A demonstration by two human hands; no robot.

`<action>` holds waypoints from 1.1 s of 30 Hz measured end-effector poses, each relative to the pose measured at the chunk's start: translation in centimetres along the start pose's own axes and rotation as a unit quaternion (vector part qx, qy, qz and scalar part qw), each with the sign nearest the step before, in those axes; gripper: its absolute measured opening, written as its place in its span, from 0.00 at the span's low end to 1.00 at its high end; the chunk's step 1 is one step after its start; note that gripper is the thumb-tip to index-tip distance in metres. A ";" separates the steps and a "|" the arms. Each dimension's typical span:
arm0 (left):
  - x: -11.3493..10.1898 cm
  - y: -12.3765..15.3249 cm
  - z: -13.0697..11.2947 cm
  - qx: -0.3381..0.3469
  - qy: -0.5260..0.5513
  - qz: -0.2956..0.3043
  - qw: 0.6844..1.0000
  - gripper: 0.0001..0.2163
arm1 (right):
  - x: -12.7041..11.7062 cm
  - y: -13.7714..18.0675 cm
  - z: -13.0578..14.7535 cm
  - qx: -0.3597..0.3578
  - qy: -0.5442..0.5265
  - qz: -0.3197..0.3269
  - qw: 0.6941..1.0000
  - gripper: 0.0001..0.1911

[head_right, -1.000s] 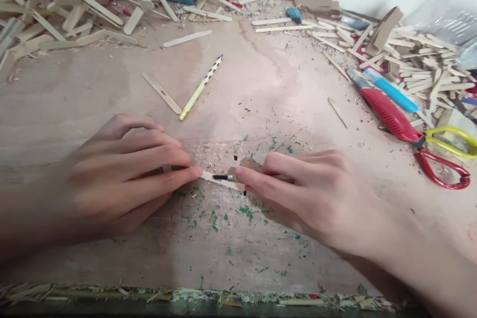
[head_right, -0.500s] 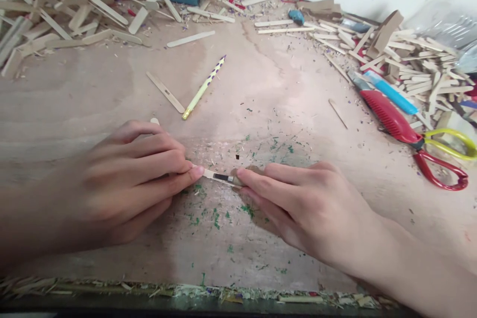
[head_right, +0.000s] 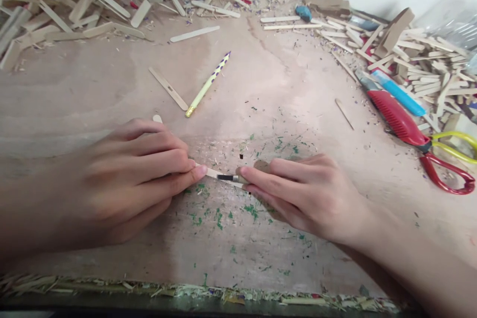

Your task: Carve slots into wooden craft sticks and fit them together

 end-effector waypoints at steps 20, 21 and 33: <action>-0.4 0.2 0.5 -0.001 0.003 0.008 1.000 0.11 | -0.4 -0.2 -0.3 -0.013 -0.021 0.013 1.000 0.12; -0.4 0.2 0.5 0.000 0.005 0.003 1.000 0.11 | -0.4 -0.1 -0.2 -0.018 -0.017 0.007 1.000 0.12; -0.4 0.2 0.2 0.008 0.003 0.004 1.000 0.11 | 0.1 0.2 0.2 -0.039 0.020 -0.017 0.999 0.15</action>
Point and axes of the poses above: each hand's wrist, its own y-axis away from the middle knuckle, its own x-axis out of the palm, z = x × y, the point moved 6 cm from there along -y, towards the middle knuckle, and after that the axes turned 14 degrees about -z, right-handed, at the moved point
